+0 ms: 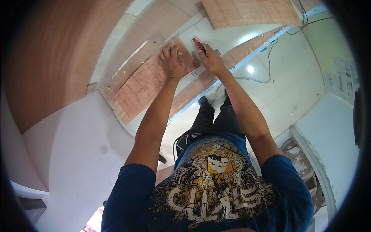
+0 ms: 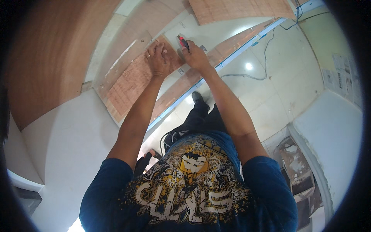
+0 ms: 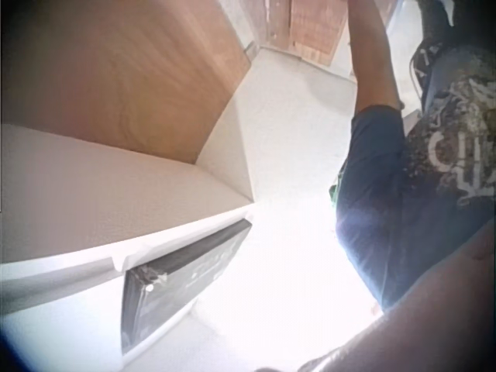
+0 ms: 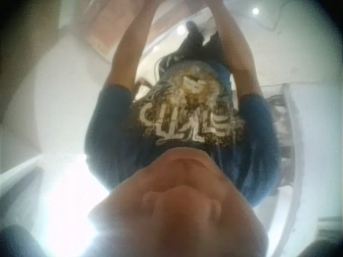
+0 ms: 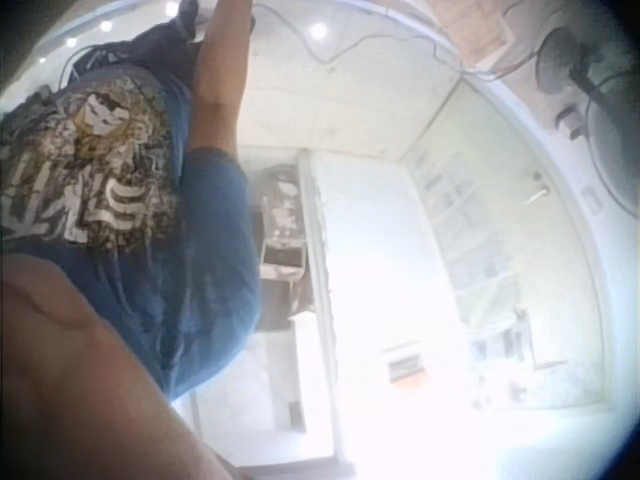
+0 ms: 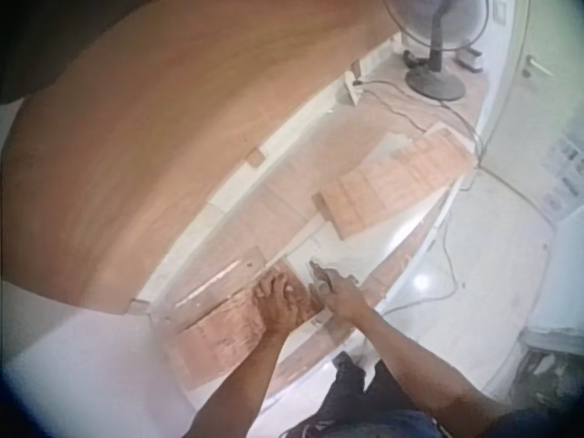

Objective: The person aligns and secures wooden panels onto a white shelving unit using a red utility knife to mark and adjust the pieces. They repeatedly position the panels, press them into place, and use the knife to ensure proper fit.

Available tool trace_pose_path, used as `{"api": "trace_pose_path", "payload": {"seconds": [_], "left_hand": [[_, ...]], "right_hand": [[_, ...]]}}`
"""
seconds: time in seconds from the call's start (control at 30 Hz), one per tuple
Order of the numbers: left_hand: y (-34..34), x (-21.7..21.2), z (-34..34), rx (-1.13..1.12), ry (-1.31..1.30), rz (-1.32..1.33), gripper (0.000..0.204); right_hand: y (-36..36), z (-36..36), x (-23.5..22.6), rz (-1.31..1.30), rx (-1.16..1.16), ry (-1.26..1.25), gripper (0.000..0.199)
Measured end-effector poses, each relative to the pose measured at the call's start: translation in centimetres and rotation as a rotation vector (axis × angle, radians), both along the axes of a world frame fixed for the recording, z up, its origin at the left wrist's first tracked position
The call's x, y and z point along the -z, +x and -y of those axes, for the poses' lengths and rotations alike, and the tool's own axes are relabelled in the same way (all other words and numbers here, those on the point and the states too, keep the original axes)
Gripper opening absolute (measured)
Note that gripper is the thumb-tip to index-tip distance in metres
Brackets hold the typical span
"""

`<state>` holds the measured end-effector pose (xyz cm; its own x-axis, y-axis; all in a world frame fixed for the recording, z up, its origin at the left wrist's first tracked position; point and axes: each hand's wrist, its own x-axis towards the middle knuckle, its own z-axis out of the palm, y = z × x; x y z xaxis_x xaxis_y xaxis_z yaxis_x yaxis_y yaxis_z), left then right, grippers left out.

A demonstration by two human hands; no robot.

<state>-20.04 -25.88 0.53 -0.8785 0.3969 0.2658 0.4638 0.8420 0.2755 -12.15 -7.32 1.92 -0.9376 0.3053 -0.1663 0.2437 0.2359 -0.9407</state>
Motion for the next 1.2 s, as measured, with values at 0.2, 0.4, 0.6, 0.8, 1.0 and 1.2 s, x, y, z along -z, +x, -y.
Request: {"api": "trace_pose_path", "payload": {"seconds": [0.2,0.4,0.6,0.8,1.0,1.2], "left_hand": [[0.1,-0.1,-0.2,-0.002,-0.024,0.03,0.037],[0.2,-1.1,-0.7,-0.046,-0.103,0.092,0.04],[0.3,-1.2,-1.7,-0.09,-0.194,0.097,0.049],[-0.2,-0.9,-1.7,-0.032,-0.271,0.076,0.064],[-0.4,-0.7,-0.9,-0.006,-0.265,0.061,0.059],[0.0,-1.2,-1.2,0.006,-0.209,0.103,0.056]], "right_hand": [[-1.9,0.8,0.6,-0.048,-0.18,0.274,0.035],[-5.2,2.1,1.1,-0.054,-0.196,0.377,0.036],[-7.0,3.2,-0.5,0.161,-0.254,0.411,0.04],[-8.0,2.4,0.2,-0.012,-0.506,0.678,0.041],[-6.8,3.0,-3.7,0.157,-0.431,0.617,0.03],[-6.9,2.7,-2.5,0.268,-0.365,0.468,0.038]]}}
